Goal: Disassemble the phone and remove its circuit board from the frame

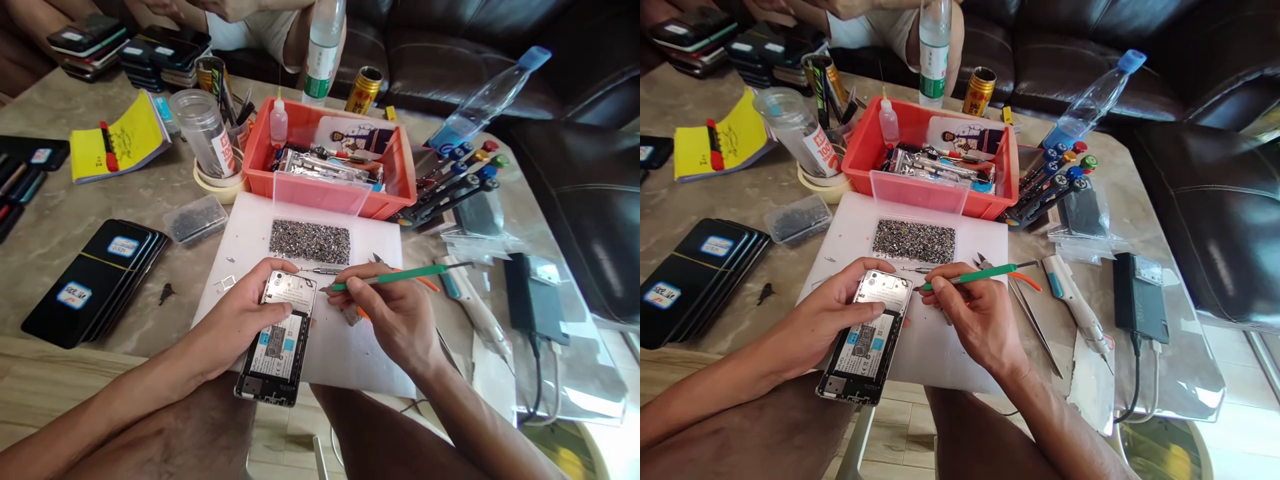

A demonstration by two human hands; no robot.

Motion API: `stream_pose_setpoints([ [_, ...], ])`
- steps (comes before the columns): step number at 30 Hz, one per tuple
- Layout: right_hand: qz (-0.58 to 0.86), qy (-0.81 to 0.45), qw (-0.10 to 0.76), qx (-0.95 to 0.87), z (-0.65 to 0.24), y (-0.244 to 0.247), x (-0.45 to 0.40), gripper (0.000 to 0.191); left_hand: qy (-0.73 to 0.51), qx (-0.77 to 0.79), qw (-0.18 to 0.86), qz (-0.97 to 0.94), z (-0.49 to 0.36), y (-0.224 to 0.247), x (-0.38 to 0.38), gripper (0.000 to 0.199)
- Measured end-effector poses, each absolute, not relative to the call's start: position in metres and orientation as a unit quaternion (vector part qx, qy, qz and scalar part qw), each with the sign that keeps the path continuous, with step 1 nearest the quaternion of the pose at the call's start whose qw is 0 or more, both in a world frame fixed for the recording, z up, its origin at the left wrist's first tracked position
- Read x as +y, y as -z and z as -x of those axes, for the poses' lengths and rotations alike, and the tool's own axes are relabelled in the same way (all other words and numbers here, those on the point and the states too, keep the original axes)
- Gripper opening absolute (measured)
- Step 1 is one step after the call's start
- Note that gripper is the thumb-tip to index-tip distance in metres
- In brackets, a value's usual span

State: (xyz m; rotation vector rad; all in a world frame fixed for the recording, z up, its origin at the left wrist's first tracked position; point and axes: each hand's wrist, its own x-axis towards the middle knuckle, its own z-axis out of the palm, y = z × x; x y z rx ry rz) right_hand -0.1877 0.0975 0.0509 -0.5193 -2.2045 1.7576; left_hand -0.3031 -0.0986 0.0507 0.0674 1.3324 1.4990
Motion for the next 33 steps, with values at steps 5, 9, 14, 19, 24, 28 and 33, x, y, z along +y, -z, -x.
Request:
stream_pose_setpoints([
  [5, 0.157, -0.587, 0.133, -0.783, 0.1887, -0.0508, 0.0968, 0.022, -0.632, 0.583, 0.509, -0.042, 0.3038, -0.0523, -0.0976, 0.049],
  [9, 0.139, -0.55, 0.136, -0.812, 0.1887, -0.0521, 0.0966, 0.021, -0.624, 0.595, 0.503, -0.051, 0.3042, -0.0522, -0.097, 0.05],
  [14, 0.13, -0.524, 0.136, -0.831, 0.1902, -0.055, 0.0945, 0.019, -0.615, 0.612, 0.494, -0.059, 0.3039, -0.0515, -0.0974, 0.049],
  [19, 0.133, -0.505, 0.13, -0.843, 0.1921, -0.0564, 0.0935, 0.018, -0.612, 0.615, 0.494, -0.062, 0.3041, -0.0509, -0.0976, 0.049],
  [24, 0.149, -0.487, 0.141, -0.849, 0.1926, -0.0553, 0.0939, 0.019, -0.608, 0.616, 0.497, -0.065, 0.3042, -0.0506, -0.0983, 0.048],
  [28, 0.152, -0.473, 0.14, -0.857, 0.1931, -0.054, 0.0943, 0.018, -0.611, 0.613, 0.497, -0.066, 0.304, -0.0516, -0.0982, 0.047],
  [33, 0.153, -0.469, 0.142, -0.858, 0.1943, -0.0538, 0.094, 0.019, -0.611, 0.614, 0.495, -0.069, 0.3039, -0.051, -0.0971, 0.046],
])
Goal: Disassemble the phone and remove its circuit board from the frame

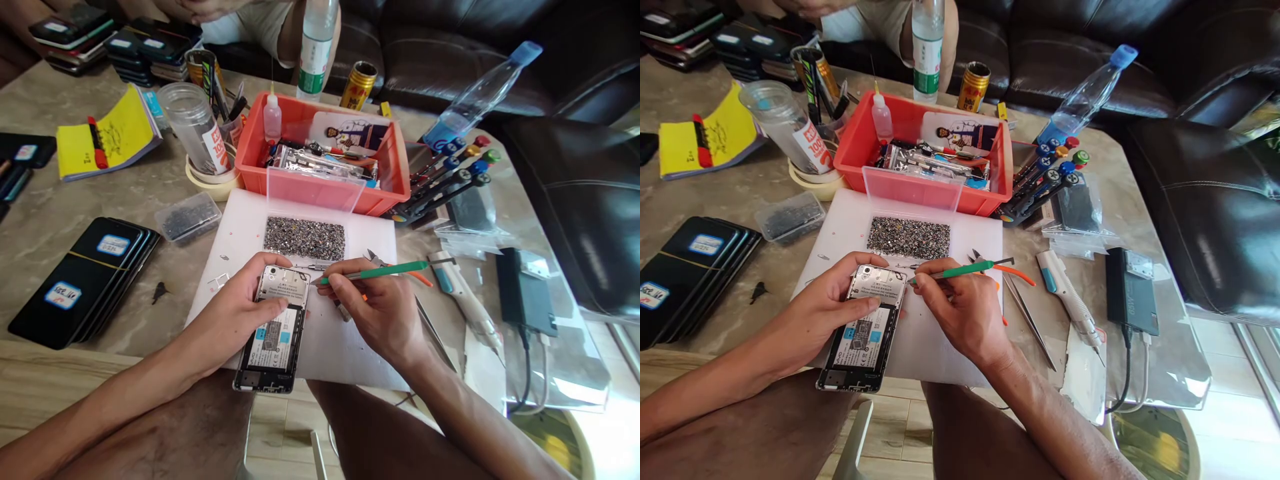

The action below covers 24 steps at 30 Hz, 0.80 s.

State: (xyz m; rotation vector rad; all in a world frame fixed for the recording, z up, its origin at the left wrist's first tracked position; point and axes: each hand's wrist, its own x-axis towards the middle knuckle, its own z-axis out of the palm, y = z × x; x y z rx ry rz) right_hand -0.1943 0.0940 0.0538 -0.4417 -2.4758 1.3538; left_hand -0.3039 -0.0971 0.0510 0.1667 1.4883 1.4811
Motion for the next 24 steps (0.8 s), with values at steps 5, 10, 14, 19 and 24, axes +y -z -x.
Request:
stream_pose_setpoints([
  [5, 0.138, -0.435, 0.153, -0.876, 0.195, -0.054, 0.093, 0.018, -0.61, 0.615, 0.495, -0.072, 0.304, -0.051, -0.098, 0.047],
  [10, 0.068, -0.374, 0.189, -0.906, 0.193, -0.05, 0.094, 0.014, -0.606, 0.619, 0.494, -0.081, 0.304, -0.05, -0.098, 0.052],
  [14, 0.05, -0.38, 0.189, -0.904, 0.192, -0.045, 0.093, 0.01, -0.612, 0.609, 0.499, -0.069, 0.303, -0.047, -0.098, 0.054],
  [19, 0.13, -0.415, 0.176, -0.883, 0.197, -0.041, 0.088, 0.013, -0.63, 0.587, 0.506, -0.045, 0.302, -0.045, -0.1, 0.056],
  [24, 0.211, -0.575, 0.129, -0.78, 0.198, -0.042, 0.083, 0.019, -0.641, 0.578, 0.504, -0.036, 0.302, -0.044, -0.102, 0.058],
])
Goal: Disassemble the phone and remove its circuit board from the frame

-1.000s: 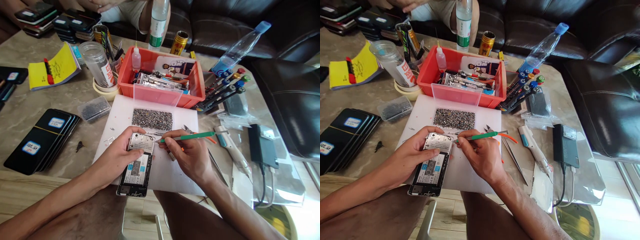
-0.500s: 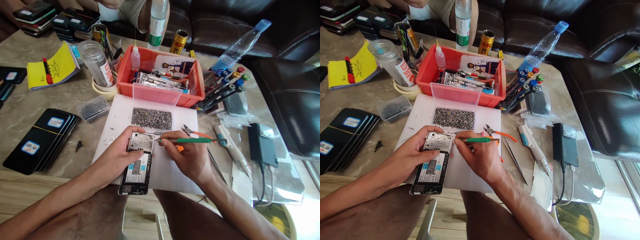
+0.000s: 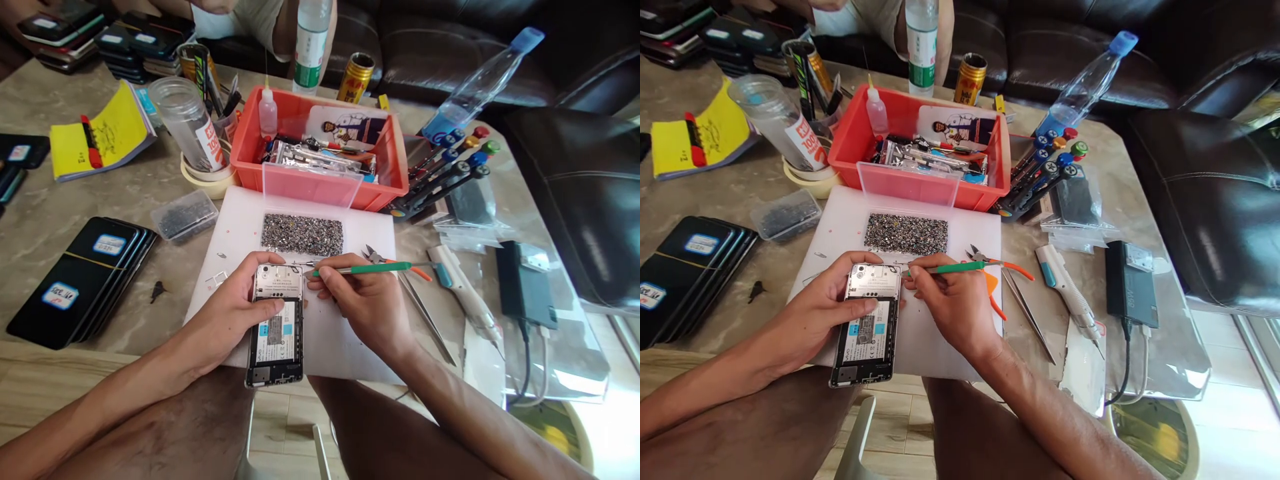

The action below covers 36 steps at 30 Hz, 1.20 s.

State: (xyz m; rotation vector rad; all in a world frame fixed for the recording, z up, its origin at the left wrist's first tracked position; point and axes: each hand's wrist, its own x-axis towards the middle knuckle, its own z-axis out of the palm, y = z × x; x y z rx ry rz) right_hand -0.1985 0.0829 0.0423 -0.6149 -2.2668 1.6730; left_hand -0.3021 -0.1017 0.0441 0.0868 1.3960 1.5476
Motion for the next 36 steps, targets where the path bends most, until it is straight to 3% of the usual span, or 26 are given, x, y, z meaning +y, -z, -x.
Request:
stream_pose_setpoints([
  [3, 0.215, -0.618, 0.144, -0.743, 0.195, -0.046, 0.081, 0.022, -0.651, 0.575, 0.495, -0.02, 0.302, -0.046, -0.1, 0.06],
  [11, 0.127, -0.469, 0.183, -0.855, 0.191, -0.054, 0.083, 0.014, -0.663, 0.612, 0.431, -0.018, 0.304, -0.051, -0.094, 0.058],
  [30, 0.054, -0.337, 0.225, -0.913, 0.194, -0.043, 0.083, 0.013, -0.648, 0.626, 0.431, -0.05, 0.304, -0.045, -0.095, 0.056],
  [36, 0.151, -0.442, 0.167, -0.868, 0.198, -0.041, 0.08, 0.014, -0.644, 0.631, 0.43, -0.052, 0.304, -0.043, -0.095, 0.058],
])
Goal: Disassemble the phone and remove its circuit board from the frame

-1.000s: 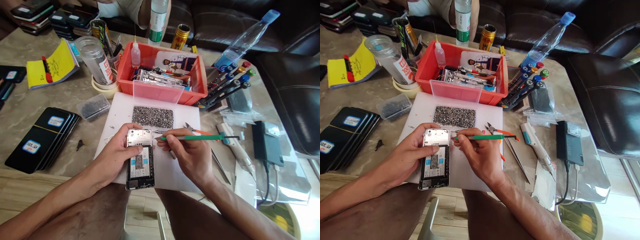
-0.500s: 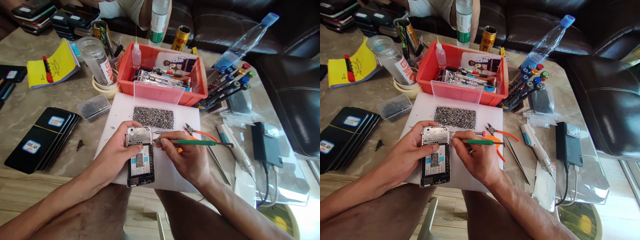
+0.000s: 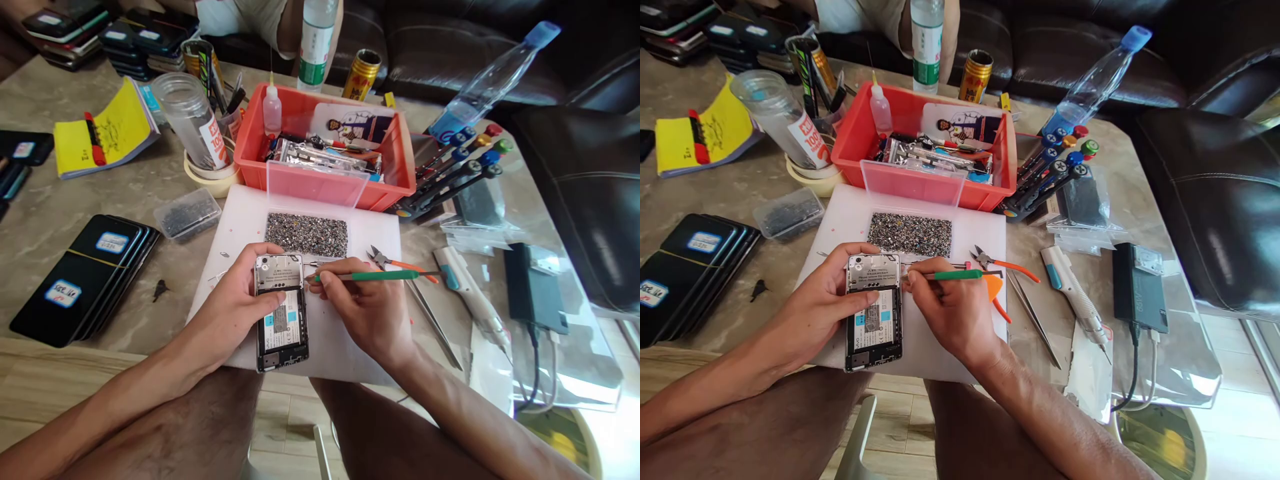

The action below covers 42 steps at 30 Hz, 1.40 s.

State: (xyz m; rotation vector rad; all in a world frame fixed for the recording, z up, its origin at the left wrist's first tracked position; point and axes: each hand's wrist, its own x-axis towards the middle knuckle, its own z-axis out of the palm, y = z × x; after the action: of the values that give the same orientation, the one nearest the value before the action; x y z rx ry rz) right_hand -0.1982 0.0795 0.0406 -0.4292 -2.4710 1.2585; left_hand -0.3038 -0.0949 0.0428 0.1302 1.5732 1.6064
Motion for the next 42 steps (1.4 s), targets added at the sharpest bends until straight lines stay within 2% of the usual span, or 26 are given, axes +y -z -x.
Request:
stream_pose_setpoints([
  [5, 0.193, -0.585, 0.13, -0.777, 0.201, -0.039, 0.078, 0.017, -0.65, 0.634, 0.417, -0.047, 0.304, -0.039, -0.098, 0.059],
  [7, 0.188, -0.6, 0.127, -0.767, 0.2, -0.038, 0.079, 0.018, -0.652, 0.632, 0.416, -0.047, 0.304, -0.039, -0.1, 0.059],
  [13, 0.098, -0.429, 0.167, -0.882, 0.2, -0.039, 0.079, 0.014, -0.654, 0.632, 0.415, -0.036, 0.303, -0.042, -0.099, 0.06],
  [19, 0.099, -0.48, 0.158, -0.857, 0.2, -0.038, 0.081, 0.014, -0.664, 0.618, 0.421, -0.025, 0.304, -0.042, -0.098, 0.06],
  [28, -0.131, -0.393, 0.174, -0.893, 0.184, -0.043, 0.1, 0.021, -0.68, 0.602, 0.42, -0.006, 0.307, -0.046, -0.097, 0.06],
  [34, -0.149, -0.319, 0.18, -0.918, 0.183, -0.041, 0.1, 0.023, -0.689, 0.597, 0.411, 0.004, 0.306, -0.047, -0.095, 0.059],
  [42, -0.152, -0.295, 0.194, -0.923, 0.181, -0.033, 0.095, 0.025, -0.686, 0.604, 0.406, 0.014, 0.306, -0.048, -0.094, 0.062],
])
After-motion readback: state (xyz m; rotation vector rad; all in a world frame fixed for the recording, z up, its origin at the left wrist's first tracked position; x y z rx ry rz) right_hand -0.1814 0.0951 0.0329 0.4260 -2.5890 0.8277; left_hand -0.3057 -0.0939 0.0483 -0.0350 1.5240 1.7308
